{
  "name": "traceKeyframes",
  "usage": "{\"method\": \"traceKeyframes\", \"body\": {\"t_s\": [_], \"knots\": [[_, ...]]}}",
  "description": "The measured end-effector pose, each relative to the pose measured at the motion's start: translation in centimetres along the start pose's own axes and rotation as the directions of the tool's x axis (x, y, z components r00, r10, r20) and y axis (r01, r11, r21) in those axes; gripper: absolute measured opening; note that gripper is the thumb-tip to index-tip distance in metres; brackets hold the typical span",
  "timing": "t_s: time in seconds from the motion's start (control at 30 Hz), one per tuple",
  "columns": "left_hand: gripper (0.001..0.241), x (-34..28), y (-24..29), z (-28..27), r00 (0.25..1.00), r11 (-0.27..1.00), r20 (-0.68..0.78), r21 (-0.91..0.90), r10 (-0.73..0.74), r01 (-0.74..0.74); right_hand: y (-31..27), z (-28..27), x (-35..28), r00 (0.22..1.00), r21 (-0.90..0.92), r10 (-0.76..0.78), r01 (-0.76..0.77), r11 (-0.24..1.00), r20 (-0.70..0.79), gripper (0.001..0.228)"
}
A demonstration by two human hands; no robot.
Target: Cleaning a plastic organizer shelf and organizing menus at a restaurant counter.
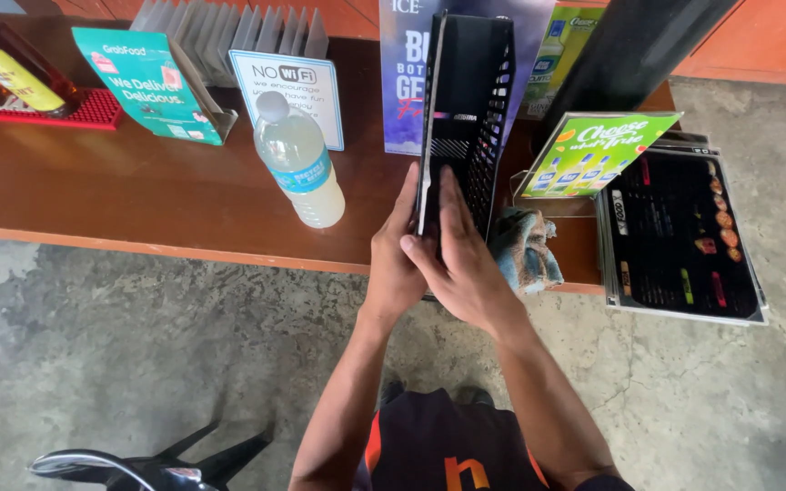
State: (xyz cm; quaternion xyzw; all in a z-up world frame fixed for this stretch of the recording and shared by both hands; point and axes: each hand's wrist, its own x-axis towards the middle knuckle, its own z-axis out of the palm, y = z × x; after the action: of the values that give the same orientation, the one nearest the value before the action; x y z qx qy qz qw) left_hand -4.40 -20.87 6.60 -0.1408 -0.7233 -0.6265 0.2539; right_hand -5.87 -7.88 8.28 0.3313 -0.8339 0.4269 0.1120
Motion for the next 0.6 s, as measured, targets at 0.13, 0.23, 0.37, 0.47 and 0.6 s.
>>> {"method": "traceKeyframes", "body": {"t_s": [0.13,0.23,0.37,0.47,0.6], "knots": [[0.081,-0.5,2.1,0.3,0.991,0.987,-0.045,0.091,-0.129,0.133,-3.2,-3.7,-1.4,1.000,0.062,-0.005,0.007,0.998,-0.024,0.081],[0.085,-1.3,4.2,0.9,0.986,0.962,-0.146,0.269,0.080,-0.038,-2.7,-5.5,-3.6,0.994,0.209,0.036,-0.014,0.978,-0.100,0.076],[0.070,-4.7,4.9,3.2,0.853,0.873,-0.288,0.369,0.435,-0.320,0.1,-7.3,-7.0,0.941,0.421,0.126,0.019,0.907,-0.314,0.064],[0.046,-6.5,4.6,6.3,0.832,0.870,-0.254,0.149,0.494,-0.471,3.7,-8.6,-8.5,0.884,0.369,0.259,-0.109,0.923,-0.389,0.060],[0.029,-5.3,4.5,10.7,0.899,0.899,-0.038,-0.020,0.436,-0.437,5.8,-11.0,-10.6,0.811,0.349,0.323,-0.158,0.924,-0.487,0.056]]}}
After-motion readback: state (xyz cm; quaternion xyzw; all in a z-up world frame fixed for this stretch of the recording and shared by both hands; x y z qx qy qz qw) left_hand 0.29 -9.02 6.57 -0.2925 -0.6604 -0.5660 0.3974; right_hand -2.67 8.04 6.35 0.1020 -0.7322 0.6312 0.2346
